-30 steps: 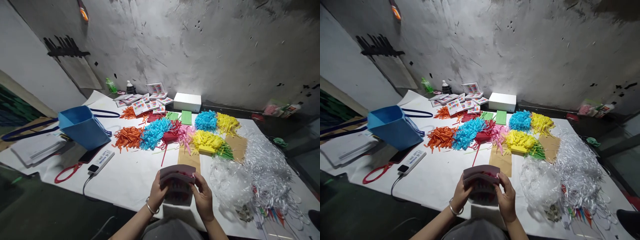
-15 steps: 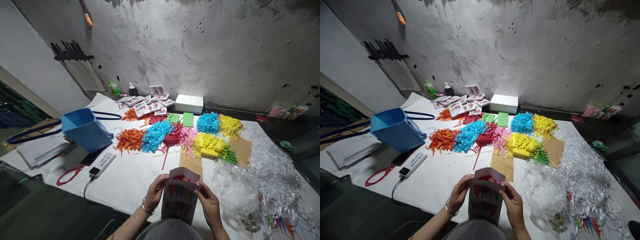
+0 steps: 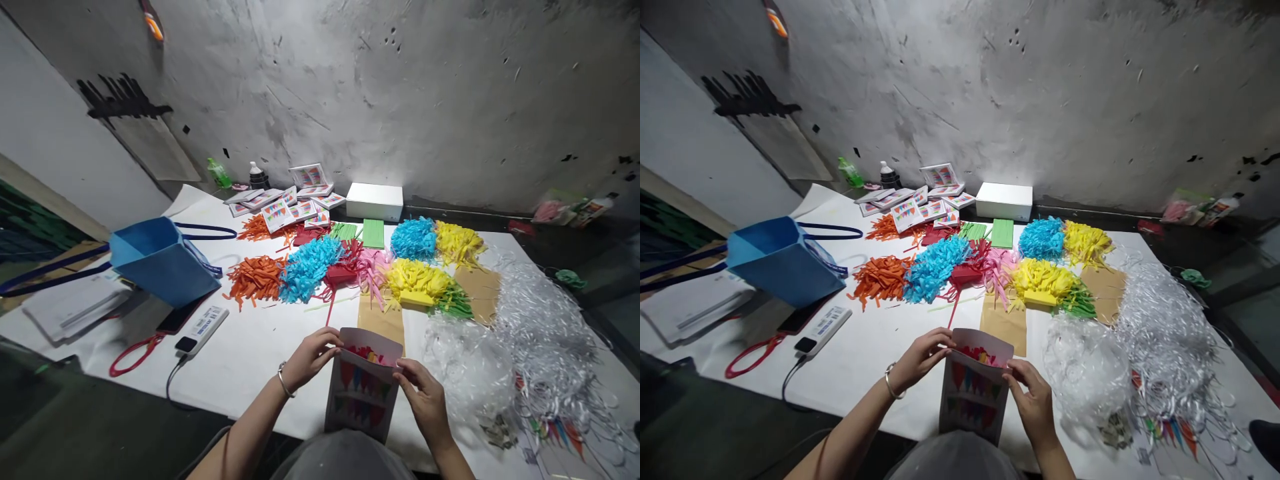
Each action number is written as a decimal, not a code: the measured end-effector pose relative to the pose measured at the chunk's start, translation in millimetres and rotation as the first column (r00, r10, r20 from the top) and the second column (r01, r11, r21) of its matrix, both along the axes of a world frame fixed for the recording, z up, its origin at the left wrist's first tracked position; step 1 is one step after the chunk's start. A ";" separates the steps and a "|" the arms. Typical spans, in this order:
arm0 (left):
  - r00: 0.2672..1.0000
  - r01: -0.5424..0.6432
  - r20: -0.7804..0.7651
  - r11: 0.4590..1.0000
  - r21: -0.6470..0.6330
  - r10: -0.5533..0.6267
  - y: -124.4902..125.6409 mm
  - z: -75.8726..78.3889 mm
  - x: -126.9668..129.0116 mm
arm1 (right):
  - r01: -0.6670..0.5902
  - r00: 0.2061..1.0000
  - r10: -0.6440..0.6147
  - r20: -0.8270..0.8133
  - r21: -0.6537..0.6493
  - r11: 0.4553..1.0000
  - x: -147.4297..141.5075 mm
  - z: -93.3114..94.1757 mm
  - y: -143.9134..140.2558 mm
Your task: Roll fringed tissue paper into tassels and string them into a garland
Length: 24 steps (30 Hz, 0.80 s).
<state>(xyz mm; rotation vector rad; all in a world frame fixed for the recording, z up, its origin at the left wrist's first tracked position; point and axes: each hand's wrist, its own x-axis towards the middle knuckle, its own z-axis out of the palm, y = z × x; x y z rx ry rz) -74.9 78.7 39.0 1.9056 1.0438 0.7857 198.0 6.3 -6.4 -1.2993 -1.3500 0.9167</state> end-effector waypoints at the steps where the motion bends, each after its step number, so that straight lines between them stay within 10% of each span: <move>1: 1.000 -0.008 0.003 1.000 0.002 0.008 -0.5 2.2 2.0 | 0.001 1.000 -0.001 0.001 0.012 1.000 -0.2 3.4 1.7; 7: 0.955 -0.179 0.210 0.973 -0.146 0.208 -8.7 -9.0 17.8 | 0.032 0.947 -0.050 -0.316 -0.062 0.998 -13.9 11.4 10.3; 11: 0.943 -0.089 0.289 0.964 -0.252 0.163 -14.0 -10.0 30.2 | -0.140 0.842 0.011 -0.539 -0.198 0.970 -22.7 13.2 14.9; 24: 0.836 -0.065 0.483 0.921 -0.385 0.261 -30.2 -13.8 48.1 | -0.210 0.847 0.051 -0.529 -0.244 0.947 -26.0 18.5 16.8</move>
